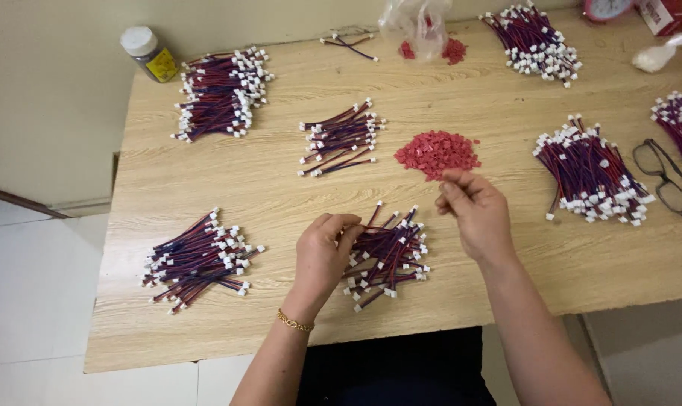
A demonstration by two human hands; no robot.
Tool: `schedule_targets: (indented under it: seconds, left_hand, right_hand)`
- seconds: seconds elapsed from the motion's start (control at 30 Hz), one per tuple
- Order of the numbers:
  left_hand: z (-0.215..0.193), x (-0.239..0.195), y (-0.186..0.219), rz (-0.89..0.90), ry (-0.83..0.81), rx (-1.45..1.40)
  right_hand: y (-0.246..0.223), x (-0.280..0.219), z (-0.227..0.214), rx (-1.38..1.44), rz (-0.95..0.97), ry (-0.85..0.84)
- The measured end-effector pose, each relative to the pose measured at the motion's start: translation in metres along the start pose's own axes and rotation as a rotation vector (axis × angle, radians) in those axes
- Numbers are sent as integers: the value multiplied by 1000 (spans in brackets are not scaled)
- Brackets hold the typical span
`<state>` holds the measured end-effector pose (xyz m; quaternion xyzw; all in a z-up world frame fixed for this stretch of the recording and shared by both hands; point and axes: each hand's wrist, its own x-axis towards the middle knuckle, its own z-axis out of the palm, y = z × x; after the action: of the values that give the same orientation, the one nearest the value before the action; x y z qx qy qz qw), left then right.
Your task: Assembling small cable harnesses by attaching red plastic connectors to the wire ends
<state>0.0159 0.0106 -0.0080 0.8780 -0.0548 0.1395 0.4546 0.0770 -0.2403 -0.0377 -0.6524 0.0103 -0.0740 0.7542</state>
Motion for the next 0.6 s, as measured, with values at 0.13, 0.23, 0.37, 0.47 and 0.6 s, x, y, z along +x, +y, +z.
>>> schedule_targets:
  seconds: [0.13,0.23,0.37,0.47,0.6]
  left_hand:
    - [-10,5,14,-77,86,-189]
    - [-13,8,16,-150,142,-486]
    - [-14,12,12,-125,199,-590]
    - [-26,19,34,-63,204,-467]
    - [-23,20,28,53,238,-263]
  right_hand:
    - [-41,-24,33,37,21,-75]
    - [-45,-29,50,89,51,-144]
    - [-48,-36,74,176,115,-161]
    - [-48,-39,83,252,172,-178]
    - [-61,-44,89,237,188,-198]
